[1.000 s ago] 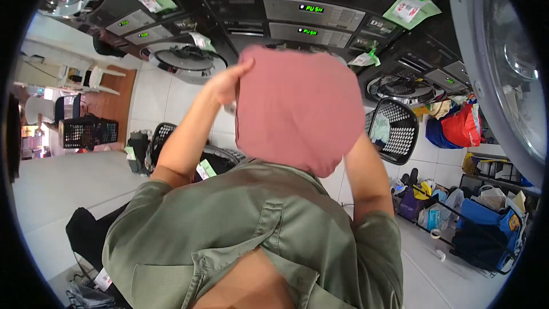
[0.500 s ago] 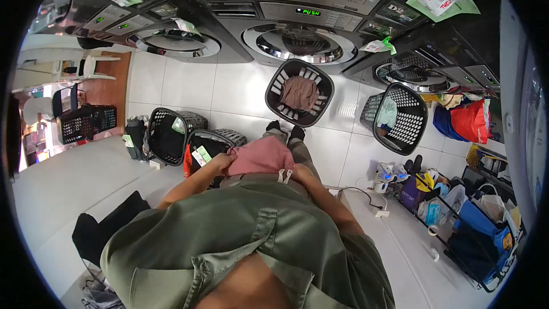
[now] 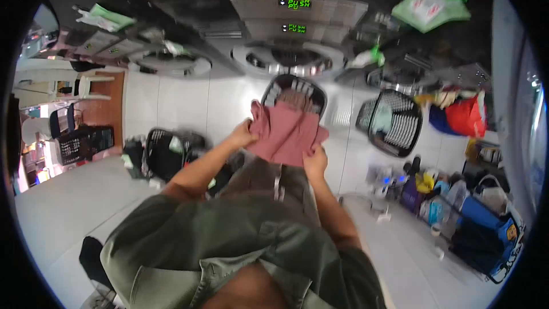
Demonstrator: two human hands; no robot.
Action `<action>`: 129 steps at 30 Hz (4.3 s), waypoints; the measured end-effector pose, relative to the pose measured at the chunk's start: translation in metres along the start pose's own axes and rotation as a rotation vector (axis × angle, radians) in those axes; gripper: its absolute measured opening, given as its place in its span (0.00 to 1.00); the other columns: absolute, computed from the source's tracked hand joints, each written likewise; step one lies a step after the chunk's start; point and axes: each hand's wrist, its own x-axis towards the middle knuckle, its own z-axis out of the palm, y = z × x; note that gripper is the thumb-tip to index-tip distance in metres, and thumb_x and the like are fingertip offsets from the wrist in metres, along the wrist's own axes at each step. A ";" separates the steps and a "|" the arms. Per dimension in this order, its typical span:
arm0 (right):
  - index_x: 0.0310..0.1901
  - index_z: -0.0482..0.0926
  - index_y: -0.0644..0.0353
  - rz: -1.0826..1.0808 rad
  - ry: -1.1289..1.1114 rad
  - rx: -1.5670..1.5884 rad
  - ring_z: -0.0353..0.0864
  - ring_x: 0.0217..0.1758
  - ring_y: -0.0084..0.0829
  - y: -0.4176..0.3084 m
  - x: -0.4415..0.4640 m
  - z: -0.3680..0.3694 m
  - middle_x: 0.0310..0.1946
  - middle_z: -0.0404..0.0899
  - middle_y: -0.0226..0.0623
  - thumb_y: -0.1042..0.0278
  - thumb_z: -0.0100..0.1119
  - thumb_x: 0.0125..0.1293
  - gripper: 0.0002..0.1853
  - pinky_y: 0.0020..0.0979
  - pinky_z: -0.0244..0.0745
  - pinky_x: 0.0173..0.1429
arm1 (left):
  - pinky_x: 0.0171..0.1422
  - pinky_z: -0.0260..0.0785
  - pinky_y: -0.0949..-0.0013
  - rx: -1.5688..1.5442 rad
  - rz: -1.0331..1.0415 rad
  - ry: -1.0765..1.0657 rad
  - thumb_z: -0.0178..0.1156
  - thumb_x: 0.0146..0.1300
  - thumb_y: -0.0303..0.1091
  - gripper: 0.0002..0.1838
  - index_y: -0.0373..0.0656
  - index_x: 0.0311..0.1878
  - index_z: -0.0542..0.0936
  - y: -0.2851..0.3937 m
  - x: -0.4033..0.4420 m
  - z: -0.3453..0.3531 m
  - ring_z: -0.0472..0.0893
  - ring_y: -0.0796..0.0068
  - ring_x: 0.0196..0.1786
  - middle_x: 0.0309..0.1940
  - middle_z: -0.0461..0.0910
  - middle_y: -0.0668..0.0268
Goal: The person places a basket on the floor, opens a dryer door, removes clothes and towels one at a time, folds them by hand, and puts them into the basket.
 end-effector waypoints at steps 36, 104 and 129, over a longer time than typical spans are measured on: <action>0.31 0.66 0.55 -0.261 -0.792 1.452 0.62 0.15 0.27 -0.313 -0.089 -0.197 0.11 0.59 0.29 0.55 0.36 0.68 0.15 0.35 0.67 0.30 | 0.45 0.72 0.58 -1.294 0.705 -1.106 0.46 0.60 0.54 0.35 0.39 0.63 0.56 0.353 -0.150 -0.057 0.73 0.59 0.52 0.56 0.65 0.51; 0.56 0.63 0.53 -1.192 1.095 -0.257 0.57 0.60 0.48 -0.427 0.069 -0.266 0.57 0.61 0.43 0.73 0.62 0.43 0.34 0.45 0.52 0.62 | 0.57 0.63 0.64 0.278 0.423 0.457 0.64 0.46 0.43 0.29 0.39 0.50 0.71 0.166 0.059 -0.049 0.72 0.57 0.51 0.46 0.73 0.51; 0.45 0.68 0.65 -0.521 0.120 0.162 0.74 0.39 0.35 -0.207 0.087 -0.155 0.34 0.74 0.41 0.60 0.57 0.56 0.20 0.32 0.68 0.46 | 0.56 0.62 0.71 -0.405 0.335 0.010 0.63 0.48 0.31 0.30 0.35 0.55 0.65 0.150 -0.030 0.030 0.72 0.70 0.51 0.48 0.72 0.58</action>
